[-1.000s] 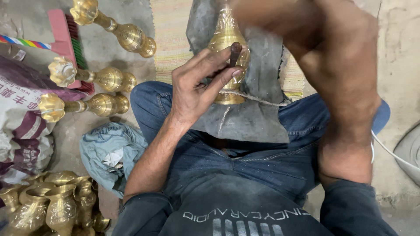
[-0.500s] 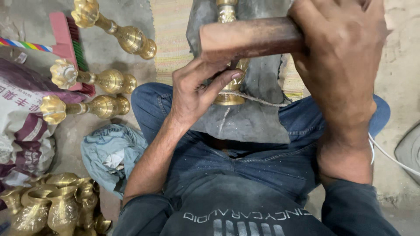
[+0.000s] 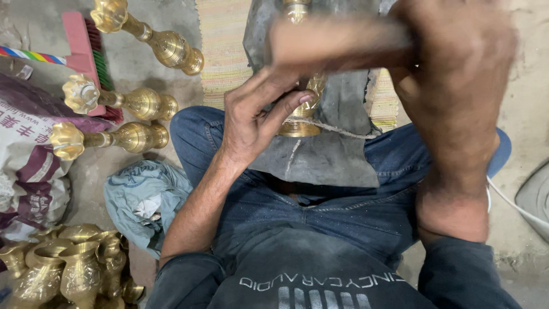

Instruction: The person sits cross-legged on the floor with a brass vase resting on a sandbag on their lap. They hold a steel punch against the vase's embossed surface and strike it with a wooden mallet, repositioning the punch repeatedly to work the decorative pattern around the body.

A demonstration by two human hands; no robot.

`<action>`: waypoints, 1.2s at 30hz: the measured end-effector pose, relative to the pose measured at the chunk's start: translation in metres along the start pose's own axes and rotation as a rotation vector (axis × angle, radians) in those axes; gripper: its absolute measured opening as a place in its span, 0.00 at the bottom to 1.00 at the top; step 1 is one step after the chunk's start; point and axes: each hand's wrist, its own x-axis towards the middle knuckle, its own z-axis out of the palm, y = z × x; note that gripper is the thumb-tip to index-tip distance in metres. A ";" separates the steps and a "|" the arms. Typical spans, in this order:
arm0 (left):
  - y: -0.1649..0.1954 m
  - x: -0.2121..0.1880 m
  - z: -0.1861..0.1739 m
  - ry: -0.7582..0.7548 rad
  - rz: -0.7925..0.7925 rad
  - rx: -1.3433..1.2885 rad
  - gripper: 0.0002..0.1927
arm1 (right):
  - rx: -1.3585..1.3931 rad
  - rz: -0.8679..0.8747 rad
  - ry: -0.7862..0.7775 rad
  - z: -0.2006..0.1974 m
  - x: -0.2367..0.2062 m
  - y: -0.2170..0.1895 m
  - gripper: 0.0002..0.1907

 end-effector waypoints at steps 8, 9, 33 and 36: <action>0.001 0.000 0.000 0.042 0.021 -0.017 0.15 | 0.136 0.044 0.023 0.007 -0.003 0.001 0.16; 0.001 0.000 0.000 0.031 0.012 -0.036 0.15 | 0.093 0.033 0.023 0.005 -0.003 0.001 0.16; -0.001 -0.002 -0.004 0.037 0.059 -0.012 0.16 | 0.085 0.004 -0.032 0.000 0.014 -0.010 0.16; -0.002 -0.001 -0.004 0.037 0.137 0.011 0.13 | 0.161 0.013 -0.021 0.005 0.010 -0.008 0.17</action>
